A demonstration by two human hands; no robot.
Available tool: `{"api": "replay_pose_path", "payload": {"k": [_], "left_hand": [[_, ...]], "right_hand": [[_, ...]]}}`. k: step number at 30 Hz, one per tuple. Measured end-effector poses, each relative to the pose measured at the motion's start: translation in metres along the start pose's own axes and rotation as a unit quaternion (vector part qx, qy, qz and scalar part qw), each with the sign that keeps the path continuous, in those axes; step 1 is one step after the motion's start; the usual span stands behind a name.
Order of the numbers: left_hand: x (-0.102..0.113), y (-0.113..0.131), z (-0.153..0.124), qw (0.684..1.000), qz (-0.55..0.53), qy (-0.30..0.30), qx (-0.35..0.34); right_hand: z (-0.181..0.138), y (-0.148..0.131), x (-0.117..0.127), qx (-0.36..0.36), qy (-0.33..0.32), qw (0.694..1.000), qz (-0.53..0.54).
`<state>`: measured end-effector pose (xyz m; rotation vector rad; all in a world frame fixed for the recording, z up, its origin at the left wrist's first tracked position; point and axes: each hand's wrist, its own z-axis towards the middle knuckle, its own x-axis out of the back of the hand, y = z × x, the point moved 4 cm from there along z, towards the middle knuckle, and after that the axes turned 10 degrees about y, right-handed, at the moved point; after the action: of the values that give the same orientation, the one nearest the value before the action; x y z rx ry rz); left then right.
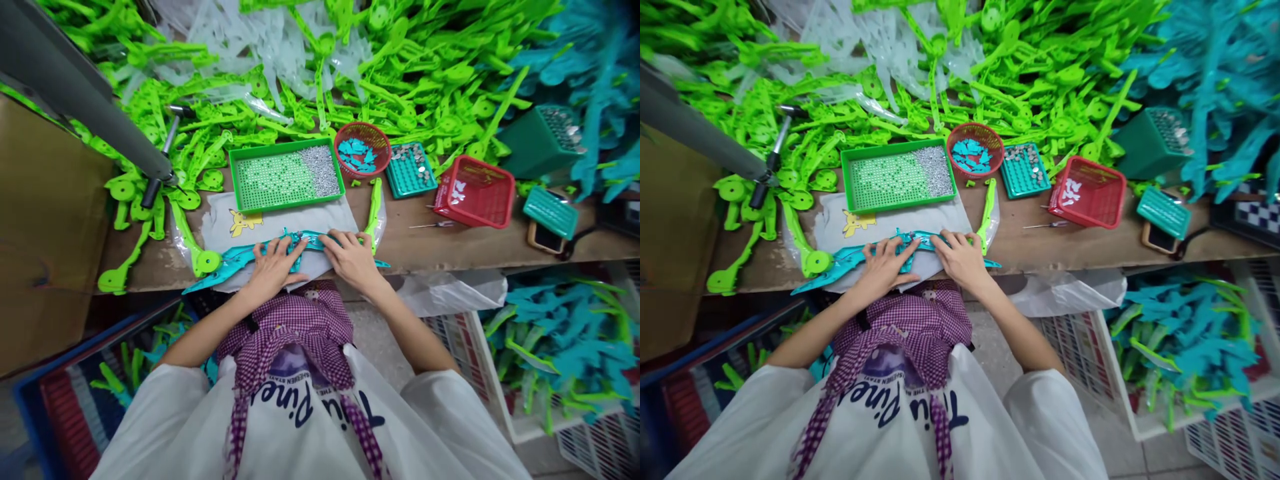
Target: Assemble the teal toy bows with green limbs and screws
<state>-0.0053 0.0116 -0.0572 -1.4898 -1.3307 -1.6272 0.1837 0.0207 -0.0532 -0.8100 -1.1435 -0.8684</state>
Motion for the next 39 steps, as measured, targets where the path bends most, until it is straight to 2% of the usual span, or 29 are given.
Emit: {"api": "replay_pose_path", "payload": {"k": [5, 14, 21, 26, 35, 39], "left_hand": [[0.007, -0.002, 0.006, 0.999, -0.032, 0.02, 0.039], [0.006, -0.004, 0.01, 0.998, -0.05, 0.037, 0.032], [0.0, -0.004, 0.005, 0.997, -0.037, 0.061, 0.016], [-0.001, -0.004, 0.004, 0.997, -0.032, 0.072, 0.012], [0.003, -0.002, 0.006, 0.998, -0.039, 0.046, 0.028], [-0.001, -0.004, 0.005, 0.998, -0.03, 0.055, 0.025]], "right_hand": [[0.0, 0.001, -0.002, -0.016, 0.013, 1.0, 0.006], [0.003, -0.002, 0.0, -0.029, 0.019, 0.999, 0.023], [0.014, -0.025, -0.009, 0.022, 0.013, 0.997, 0.077], [0.016, -0.023, -0.015, 0.027, 0.012, 0.996, 0.081], [0.014, -0.02, -0.014, 0.058, 0.002, 0.996, 0.073], [0.014, -0.021, -0.014, 0.056, -0.001, 0.996, 0.077]]}}
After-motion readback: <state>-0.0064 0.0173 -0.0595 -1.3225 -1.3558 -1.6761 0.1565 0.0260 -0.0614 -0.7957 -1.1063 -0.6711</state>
